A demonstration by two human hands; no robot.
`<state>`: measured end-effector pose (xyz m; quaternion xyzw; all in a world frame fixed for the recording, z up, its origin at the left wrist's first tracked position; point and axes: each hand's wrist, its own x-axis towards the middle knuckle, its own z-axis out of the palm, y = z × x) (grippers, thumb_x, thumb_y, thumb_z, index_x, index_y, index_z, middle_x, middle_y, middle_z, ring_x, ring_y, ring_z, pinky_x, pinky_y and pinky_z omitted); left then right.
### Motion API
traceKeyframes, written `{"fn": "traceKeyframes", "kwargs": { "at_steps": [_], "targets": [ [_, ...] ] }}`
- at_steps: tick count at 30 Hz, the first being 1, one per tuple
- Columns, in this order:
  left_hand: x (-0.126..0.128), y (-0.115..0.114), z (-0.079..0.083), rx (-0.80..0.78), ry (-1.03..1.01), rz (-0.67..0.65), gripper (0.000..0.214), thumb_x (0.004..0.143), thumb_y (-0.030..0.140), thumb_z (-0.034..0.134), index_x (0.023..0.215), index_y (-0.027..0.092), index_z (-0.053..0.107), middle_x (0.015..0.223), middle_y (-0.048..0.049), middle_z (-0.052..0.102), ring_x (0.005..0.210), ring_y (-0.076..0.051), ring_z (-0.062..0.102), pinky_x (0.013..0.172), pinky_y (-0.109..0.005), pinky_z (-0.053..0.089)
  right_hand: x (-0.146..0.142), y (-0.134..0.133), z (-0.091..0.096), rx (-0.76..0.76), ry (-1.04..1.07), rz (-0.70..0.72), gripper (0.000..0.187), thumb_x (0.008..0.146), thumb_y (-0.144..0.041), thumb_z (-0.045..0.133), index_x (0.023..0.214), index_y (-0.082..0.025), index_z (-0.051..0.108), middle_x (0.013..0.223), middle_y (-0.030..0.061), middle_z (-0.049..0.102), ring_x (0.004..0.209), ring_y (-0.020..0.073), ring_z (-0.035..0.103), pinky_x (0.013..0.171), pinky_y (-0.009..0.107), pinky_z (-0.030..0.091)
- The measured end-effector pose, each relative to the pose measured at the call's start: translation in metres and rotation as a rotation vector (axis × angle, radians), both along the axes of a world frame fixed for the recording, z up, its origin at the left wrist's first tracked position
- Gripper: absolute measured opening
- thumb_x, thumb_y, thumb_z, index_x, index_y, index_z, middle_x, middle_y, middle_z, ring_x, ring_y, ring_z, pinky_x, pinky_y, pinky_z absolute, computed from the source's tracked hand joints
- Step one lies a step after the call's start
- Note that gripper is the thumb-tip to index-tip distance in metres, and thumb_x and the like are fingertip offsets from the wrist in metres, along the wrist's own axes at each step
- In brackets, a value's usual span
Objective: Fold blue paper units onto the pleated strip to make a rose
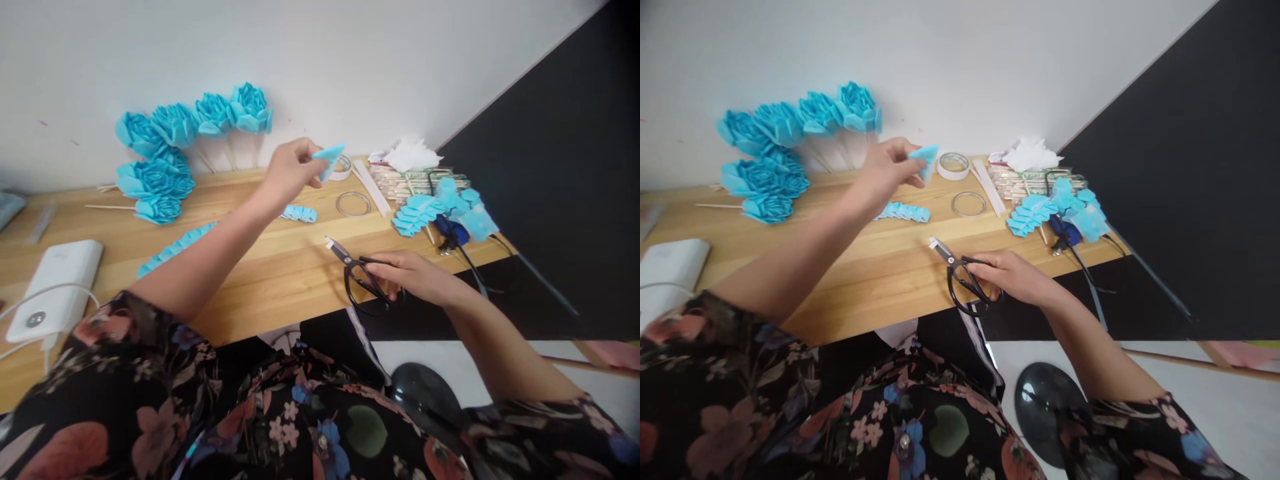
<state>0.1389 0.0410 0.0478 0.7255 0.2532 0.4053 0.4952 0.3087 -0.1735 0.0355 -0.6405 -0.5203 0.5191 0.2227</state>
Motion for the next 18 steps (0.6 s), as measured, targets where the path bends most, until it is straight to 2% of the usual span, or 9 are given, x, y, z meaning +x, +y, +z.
{"fn": "traceKeyframes", "kwargs": {
  "at_steps": [2, 4, 6, 8, 10, 12, 15, 18],
  "targets": [
    [-0.034, -0.015, 0.009, -0.035, -0.002, 0.007, 0.014, 0.083, 0.016, 0.065, 0.073, 0.017, 0.055, 0.072, 0.0003, 0.066, 0.065, -0.011, 0.064, 0.070, -0.026, 0.055, -0.011, 0.014, -0.009, 0.002, -0.026, 0.006, 0.040, 0.086, -0.056, 0.062, 0.080, -0.017, 0.063, 0.056, -0.0038, 0.057, 0.048, 0.0103, 0.056, 0.048, 0.023, 0.046],
    [-0.067, -0.041, 0.010, -0.051, 0.067, -0.040, 0.016, 0.082, 0.016, 0.068, 0.072, 0.017, 0.055, 0.066, 0.0016, 0.066, 0.061, -0.011, 0.063, 0.066, -0.024, 0.053, -0.022, 0.025, -0.018, -0.001, -0.043, -0.009, 0.036, 0.087, -0.053, 0.060, 0.079, -0.018, 0.061, 0.054, -0.0046, 0.055, 0.045, 0.0102, 0.054, 0.046, 0.023, 0.045],
    [-0.093, -0.072, 0.004, -0.035, 0.183, -0.158, 0.014, 0.081, 0.017, 0.068, 0.070, 0.017, 0.058, 0.069, 0.0000, 0.070, 0.065, -0.012, 0.066, 0.065, -0.023, 0.052, -0.032, 0.029, -0.024, 0.044, -0.130, 0.009, 0.031, 0.090, -0.047, 0.056, 0.091, -0.018, 0.066, 0.059, -0.0028, 0.061, 0.048, 0.0124, 0.058, 0.049, 0.024, 0.046],
    [-0.112, -0.103, -0.008, 0.013, 0.332, -0.296, 0.006, 0.081, 0.015, 0.065, 0.076, 0.017, 0.063, 0.087, -0.0031, 0.077, 0.080, -0.015, 0.071, 0.074, -0.027, 0.054, -0.038, 0.031, -0.026, 0.192, -0.347, 0.076, 0.028, 0.093, -0.040, 0.054, 0.105, -0.020, 0.070, 0.072, 0.0017, 0.071, 0.064, 0.0171, 0.067, 0.059, 0.027, 0.049],
    [-0.123, -0.128, -0.021, 0.072, 0.353, -0.375, 0.006, 0.080, 0.013, 0.063, 0.078, 0.018, 0.061, 0.099, -0.0047, 0.078, 0.090, -0.018, 0.073, 0.083, -0.032, 0.055, -0.040, 0.032, -0.026, 0.385, -0.622, 0.137, 0.026, 0.094, -0.034, 0.054, 0.107, -0.022, 0.073, 0.091, 0.0069, 0.076, 0.085, 0.0227, 0.071, 0.070, 0.030, 0.049],
    [-0.127, -0.146, -0.033, 0.139, 0.332, -0.397, 0.010, 0.081, 0.011, 0.061, 0.074, 0.018, 0.058, 0.112, -0.0073, 0.077, 0.104, -0.021, 0.072, 0.092, -0.037, 0.055, -0.042, 0.037, -0.026, 0.515, -0.786, 0.159, 0.024, 0.095, -0.030, 0.055, 0.103, -0.020, 0.075, 0.102, 0.0098, 0.075, 0.094, 0.0251, 0.070, 0.074, 0.031, 0.046],
    [-0.126, -0.161, -0.046, 0.198, 0.305, -0.385, 0.010, 0.081, 0.010, 0.059, 0.076, 0.018, 0.059, 0.126, -0.0103, 0.073, 0.122, -0.024, 0.066, 0.105, -0.042, 0.051, -0.048, 0.051, -0.031, 0.589, -0.742, 0.176, 0.020, 0.096, -0.026, 0.055, 0.098, -0.020, 0.074, 0.099, 0.0069, 0.076, 0.088, 0.0206, 0.069, 0.073, 0.029, 0.044],
    [-0.118, -0.164, -0.056, 0.266, 0.301, -0.332, 0.010, 0.081, 0.010, 0.058, 0.076, 0.018, 0.059, 0.134, -0.0123, 0.068, 0.129, -0.025, 0.062, 0.112, -0.044, 0.047, -0.058, 0.068, -0.038, 0.610, -0.658, 0.195, 0.016, 0.095, -0.024, 0.057, 0.090, -0.021, 0.072, 0.087, 0.0011, 0.076, 0.079, 0.0163, 0.067, 0.069, 0.026, 0.040]
  ]
}}
